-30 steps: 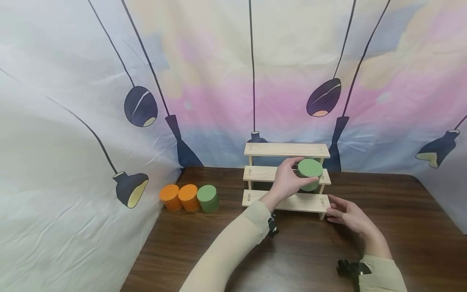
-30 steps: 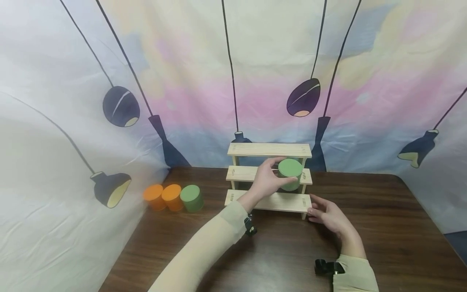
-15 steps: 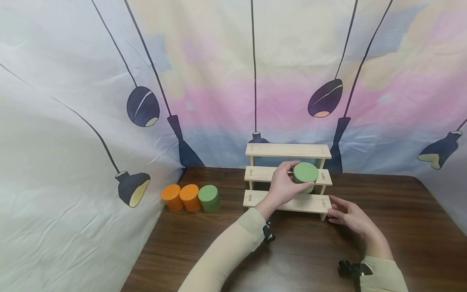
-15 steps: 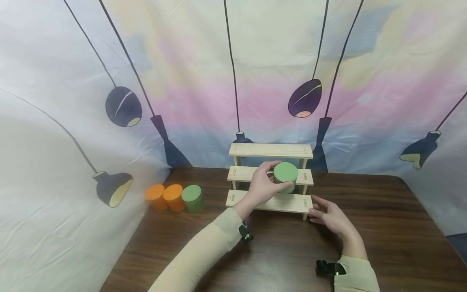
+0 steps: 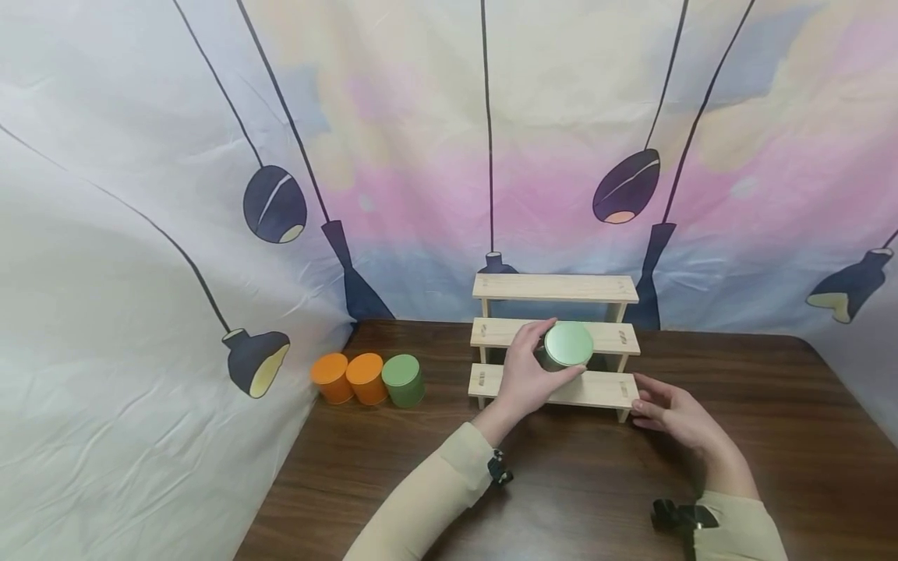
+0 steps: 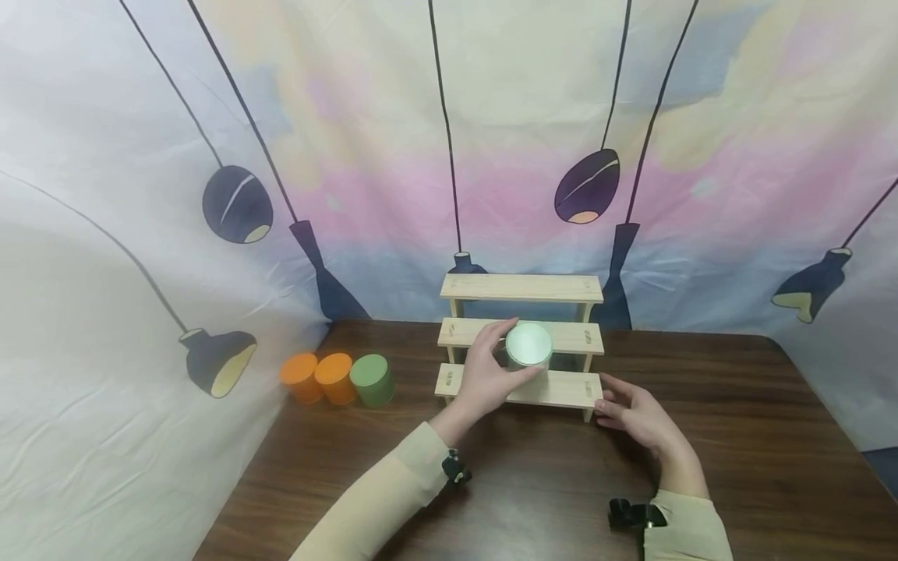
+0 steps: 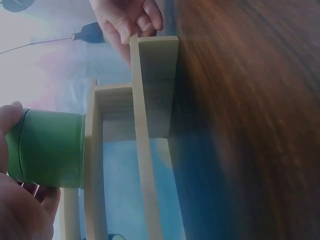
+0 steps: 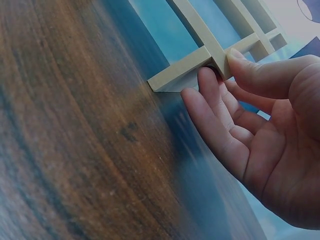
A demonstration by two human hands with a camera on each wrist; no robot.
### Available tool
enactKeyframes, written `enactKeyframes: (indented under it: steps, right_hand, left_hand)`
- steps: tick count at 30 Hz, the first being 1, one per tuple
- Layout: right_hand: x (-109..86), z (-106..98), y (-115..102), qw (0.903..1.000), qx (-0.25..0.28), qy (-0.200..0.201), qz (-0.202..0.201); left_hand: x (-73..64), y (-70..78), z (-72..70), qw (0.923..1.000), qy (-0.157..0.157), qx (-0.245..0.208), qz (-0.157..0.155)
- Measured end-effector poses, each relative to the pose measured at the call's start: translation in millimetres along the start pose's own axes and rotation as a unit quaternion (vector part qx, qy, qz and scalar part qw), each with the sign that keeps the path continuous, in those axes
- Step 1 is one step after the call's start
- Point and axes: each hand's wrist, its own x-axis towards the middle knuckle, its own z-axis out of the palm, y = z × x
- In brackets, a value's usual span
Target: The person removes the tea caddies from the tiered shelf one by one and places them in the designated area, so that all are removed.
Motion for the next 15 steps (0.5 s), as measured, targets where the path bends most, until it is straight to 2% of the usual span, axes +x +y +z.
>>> enactKeyframes:
  steps: [4,11,15]
  right_hand:
    - [1.0,0.3,-0.1,1.0000,-0.001,-0.001,-0.001]
    - [2.8,-0.1,-1.3,1.0000,-0.006,-0.002,0.005]
    - [2.5,-0.6,-0.4,0.9999,-0.009,-0.003,0.006]
  left_hand:
    - [-9.1,-7.5,-10.1,0.9997,0.021,0.001,0.010]
    - [-27.2,-20.4,-33.5,0.9985,0.051,-0.018,-0.012]
    - [-37.7,-27.9,-49.9,0.9970,0.066,-0.038,-0.012]
